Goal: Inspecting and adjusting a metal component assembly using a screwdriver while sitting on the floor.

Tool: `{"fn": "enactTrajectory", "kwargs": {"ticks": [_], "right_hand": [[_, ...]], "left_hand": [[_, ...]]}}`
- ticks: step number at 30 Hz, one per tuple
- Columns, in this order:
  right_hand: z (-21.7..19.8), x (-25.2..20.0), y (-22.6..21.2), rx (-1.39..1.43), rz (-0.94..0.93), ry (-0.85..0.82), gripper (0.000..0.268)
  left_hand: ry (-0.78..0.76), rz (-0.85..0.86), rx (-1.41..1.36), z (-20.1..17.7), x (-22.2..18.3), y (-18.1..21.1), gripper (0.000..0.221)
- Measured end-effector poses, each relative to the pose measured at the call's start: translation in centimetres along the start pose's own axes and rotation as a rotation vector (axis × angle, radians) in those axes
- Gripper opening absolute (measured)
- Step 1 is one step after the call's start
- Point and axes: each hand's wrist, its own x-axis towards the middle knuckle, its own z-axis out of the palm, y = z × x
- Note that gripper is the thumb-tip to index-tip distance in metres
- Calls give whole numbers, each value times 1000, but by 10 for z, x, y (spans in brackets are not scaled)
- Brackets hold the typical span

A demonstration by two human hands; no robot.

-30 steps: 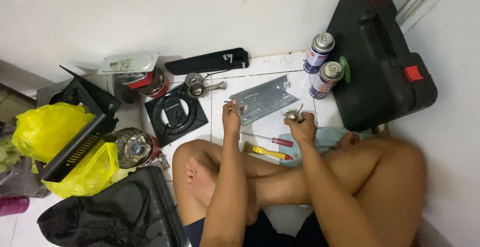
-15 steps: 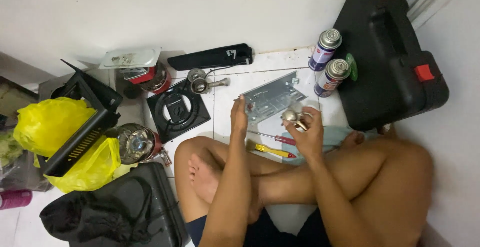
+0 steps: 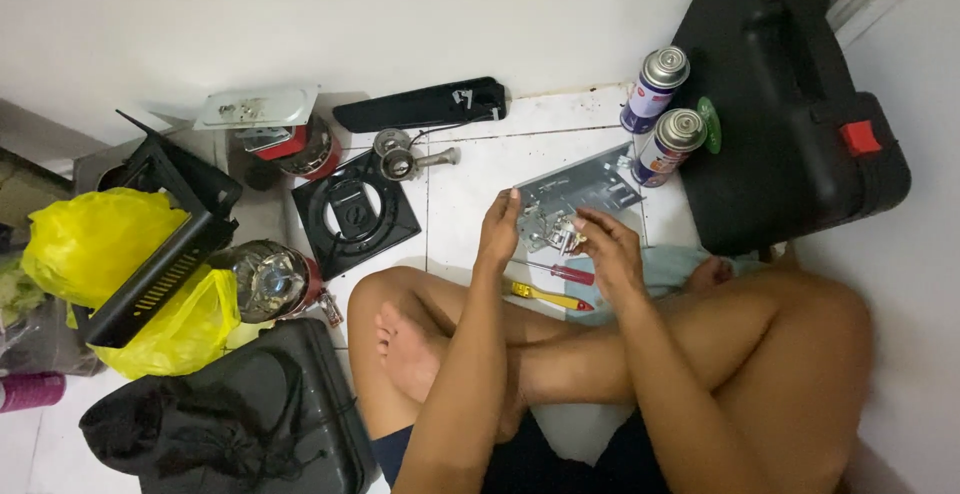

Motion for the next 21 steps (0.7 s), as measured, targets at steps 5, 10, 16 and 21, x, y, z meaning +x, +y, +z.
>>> {"fn": "enactTrajectory", "kwargs": {"ticks": [5,10,16,21], "right_hand": [[-14,16,8,-213,-134,13,49],[-13,19,5,-235,-129,14,39],[3,17,-3,-234,-128,9,36],[12,6,-13,-254,-108,-33,37]], "left_hand": [[-45,53,70,1,9,-18,58],[-74,68,74,0,6,-11,50],[-74,67,95,0,8,-13,50],[-103,35,1,-2,18,-27,46]]}}
